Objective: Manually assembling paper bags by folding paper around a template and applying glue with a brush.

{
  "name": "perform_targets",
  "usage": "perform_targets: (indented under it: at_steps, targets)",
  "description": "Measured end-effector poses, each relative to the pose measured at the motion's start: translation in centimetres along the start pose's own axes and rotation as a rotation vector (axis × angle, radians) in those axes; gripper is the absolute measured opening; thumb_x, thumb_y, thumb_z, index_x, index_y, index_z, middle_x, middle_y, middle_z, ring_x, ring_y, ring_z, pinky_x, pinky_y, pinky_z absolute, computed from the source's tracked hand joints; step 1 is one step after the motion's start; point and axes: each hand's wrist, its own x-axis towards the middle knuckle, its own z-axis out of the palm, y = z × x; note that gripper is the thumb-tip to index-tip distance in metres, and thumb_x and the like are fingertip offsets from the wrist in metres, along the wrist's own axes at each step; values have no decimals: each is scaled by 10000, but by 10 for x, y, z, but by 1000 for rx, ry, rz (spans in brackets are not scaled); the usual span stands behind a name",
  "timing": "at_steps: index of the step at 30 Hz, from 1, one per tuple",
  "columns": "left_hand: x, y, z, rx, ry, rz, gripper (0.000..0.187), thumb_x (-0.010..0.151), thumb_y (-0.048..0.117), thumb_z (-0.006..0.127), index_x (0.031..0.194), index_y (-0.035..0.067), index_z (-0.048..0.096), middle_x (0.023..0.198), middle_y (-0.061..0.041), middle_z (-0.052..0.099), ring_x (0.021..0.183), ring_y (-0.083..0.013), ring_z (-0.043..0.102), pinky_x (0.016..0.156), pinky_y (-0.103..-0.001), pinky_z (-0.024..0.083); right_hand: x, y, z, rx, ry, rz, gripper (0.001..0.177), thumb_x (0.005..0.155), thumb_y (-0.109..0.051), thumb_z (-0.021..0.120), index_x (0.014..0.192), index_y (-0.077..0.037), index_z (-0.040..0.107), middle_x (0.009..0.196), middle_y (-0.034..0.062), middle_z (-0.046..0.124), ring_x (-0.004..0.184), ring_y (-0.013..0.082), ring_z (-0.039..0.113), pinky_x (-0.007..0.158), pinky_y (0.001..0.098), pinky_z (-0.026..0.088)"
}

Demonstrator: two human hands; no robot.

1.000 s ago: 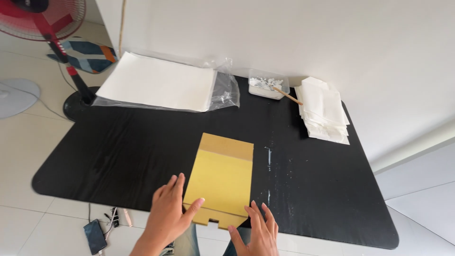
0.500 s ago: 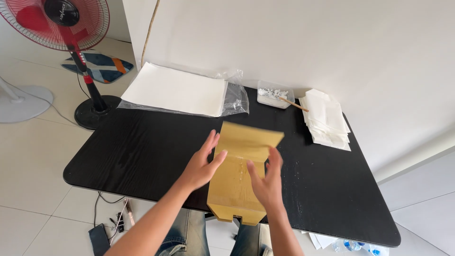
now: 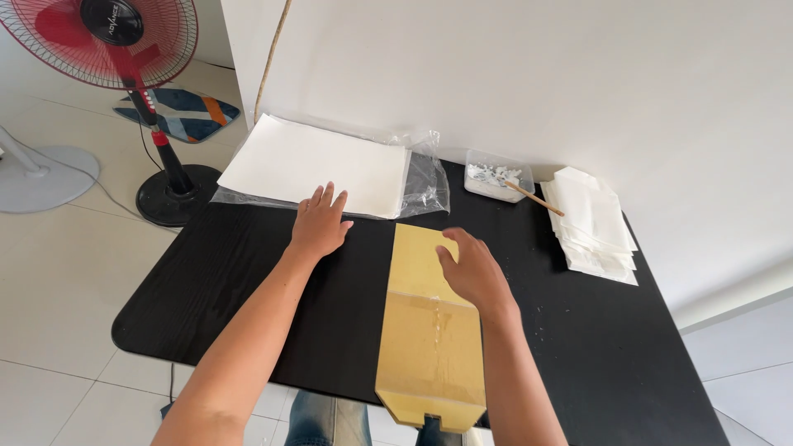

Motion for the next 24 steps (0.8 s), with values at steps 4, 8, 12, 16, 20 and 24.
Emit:
perform_targets:
  at_steps: [4,8,12,16,20,24]
  targets:
    - [5,-18,12,-76,-68,5,545,1066,389,415,1545,129,421,1557,-123,459,1450,-275,416,1196,-477,237,43,-45,16,63,-98,-17,520,942,-285,628,1437,-129,591,1420,137,640,1348,371,570,1116,506,460]
    - [13,-33,25,-106,-16,-14,497,1051,351,448,1517,180,467,1474,-57,552,1374,-228,500,1181,-487,241,138,-21,75,-43,-52,-19,541,895,-301,709,1413,-193,595,1358,102,667,1299,332,610,1084,498,496]
    - [13,-29,12,-109,45,23,476,1002,341,540,1446,172,536,1356,-40,624,1292,-227,563,1131,-465,324,177,-14,86,-42,-119,-23,517,827,-188,788,1329,-256,685,1335,65,697,1296,342,619,1087,509,502]
    - [8,-15,-2,-158,42,34,392,1001,303,548,1357,153,614,1286,-59,631,1270,-258,565,1081,-440,379,179,-27,66,99,-190,42,239,840,-184,755,1071,-197,817,1173,80,777,1198,360,678,1001,486,551]
    - [10,-15,-2,-166,43,15,374,1001,315,546,1327,156,635,1262,-59,630,1262,-263,569,1074,-434,388,186,-17,78,141,-153,96,360,818,-127,771,1167,-215,794,1093,26,778,1049,266,731,891,424,583]
    - [7,-10,3,-154,76,33,339,1004,320,539,1281,164,656,1226,-48,630,1249,-263,577,1067,-423,403,169,-32,57,186,-169,45,221,894,-131,712,1091,-155,808,1090,60,781,1030,282,733,846,416,579]
